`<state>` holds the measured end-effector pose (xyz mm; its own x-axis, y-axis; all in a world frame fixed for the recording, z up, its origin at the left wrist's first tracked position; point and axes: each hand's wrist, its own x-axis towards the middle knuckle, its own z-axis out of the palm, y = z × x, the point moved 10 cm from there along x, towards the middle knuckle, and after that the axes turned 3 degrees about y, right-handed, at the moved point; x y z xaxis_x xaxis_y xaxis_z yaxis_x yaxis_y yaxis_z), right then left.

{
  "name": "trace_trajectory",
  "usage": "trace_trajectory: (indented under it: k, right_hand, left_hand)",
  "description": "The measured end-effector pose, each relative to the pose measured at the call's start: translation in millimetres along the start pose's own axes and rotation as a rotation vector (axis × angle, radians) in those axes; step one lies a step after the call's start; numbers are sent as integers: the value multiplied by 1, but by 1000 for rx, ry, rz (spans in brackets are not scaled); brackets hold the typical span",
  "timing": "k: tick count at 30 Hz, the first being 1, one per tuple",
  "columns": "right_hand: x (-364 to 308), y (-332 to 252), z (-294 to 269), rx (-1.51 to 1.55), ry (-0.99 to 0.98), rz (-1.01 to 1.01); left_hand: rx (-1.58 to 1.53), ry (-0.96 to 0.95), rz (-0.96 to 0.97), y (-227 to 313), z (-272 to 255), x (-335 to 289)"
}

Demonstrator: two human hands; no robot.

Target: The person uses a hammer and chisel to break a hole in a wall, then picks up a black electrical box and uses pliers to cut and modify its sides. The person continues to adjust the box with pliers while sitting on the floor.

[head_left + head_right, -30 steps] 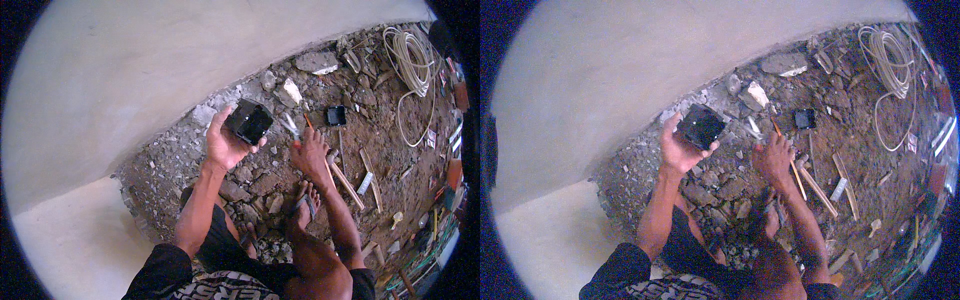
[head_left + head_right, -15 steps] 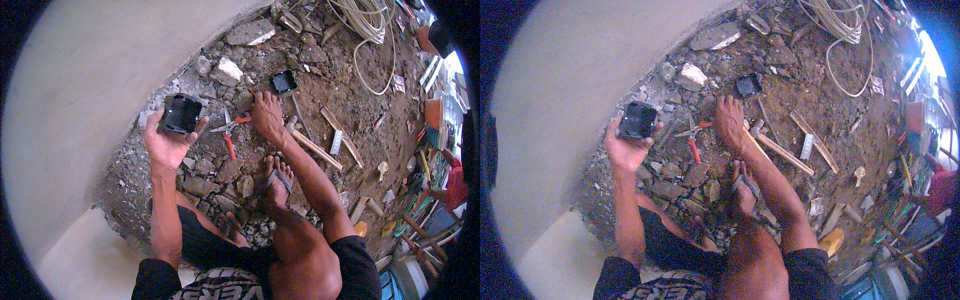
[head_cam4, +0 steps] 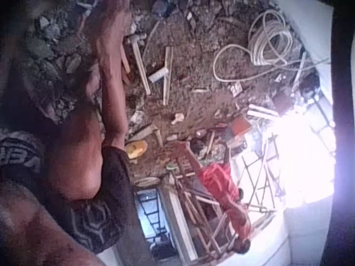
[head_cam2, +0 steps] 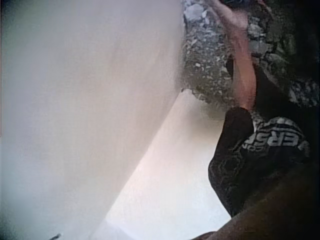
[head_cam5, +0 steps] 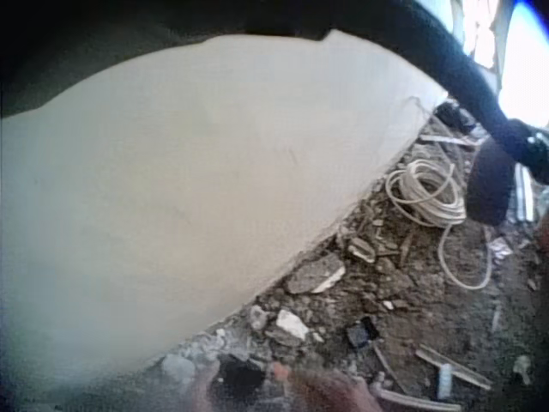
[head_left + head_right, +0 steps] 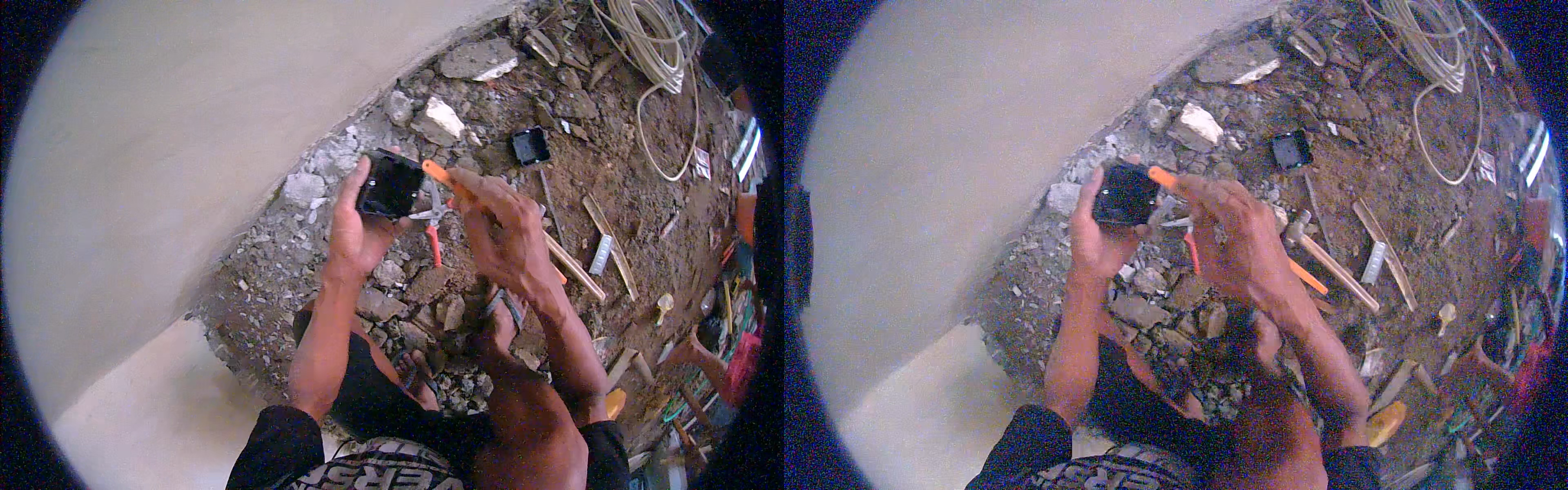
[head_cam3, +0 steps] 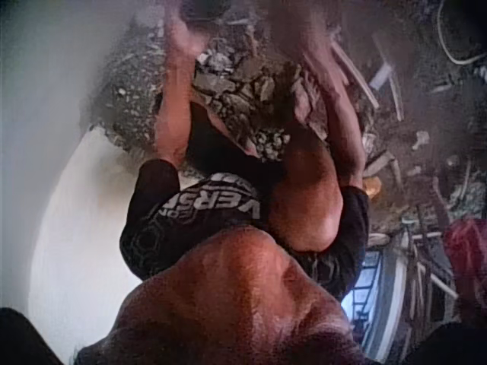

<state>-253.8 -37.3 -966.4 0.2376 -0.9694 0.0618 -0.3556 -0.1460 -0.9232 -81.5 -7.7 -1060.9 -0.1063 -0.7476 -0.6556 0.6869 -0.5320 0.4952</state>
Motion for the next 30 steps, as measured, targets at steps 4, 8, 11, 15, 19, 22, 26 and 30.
trace_trajectory:
  k: [4, 8, 11, 15, 19, 22, 26, 30]
  right_hand:
    - [3, -31, 6, 53, -166, -27]
    - [-6, -19, 25, -45, -216, -74]
    - [-7, -18, 29, -185, -239, -53]
    - [-5, -22, 31, -267, -221, -72]
    - [-3, -19, 27, -183, -217, 46]
    - [2, -13, 23, -114, -227, 115]
    - [4, 2, 29, 72, -287, 185]
    - [6, -5, 30, 185, -400, 327]
  left_hand:
    - [81, 23, 79, -2, 13, 0]
    - [75, 41, 86, -4, 16, -3]
    - [77, 24, 100, -3, 15, -3]
    - [186, 80, 138, 0, 11, -6]
    - [198, 91, 142, -1, 5, -6]
    - [196, 67, 205, 5, 12, -10]
    - [179, -3, 322, 13, 24, -13]
    - [74, -127, 401, 21, 30, -18]
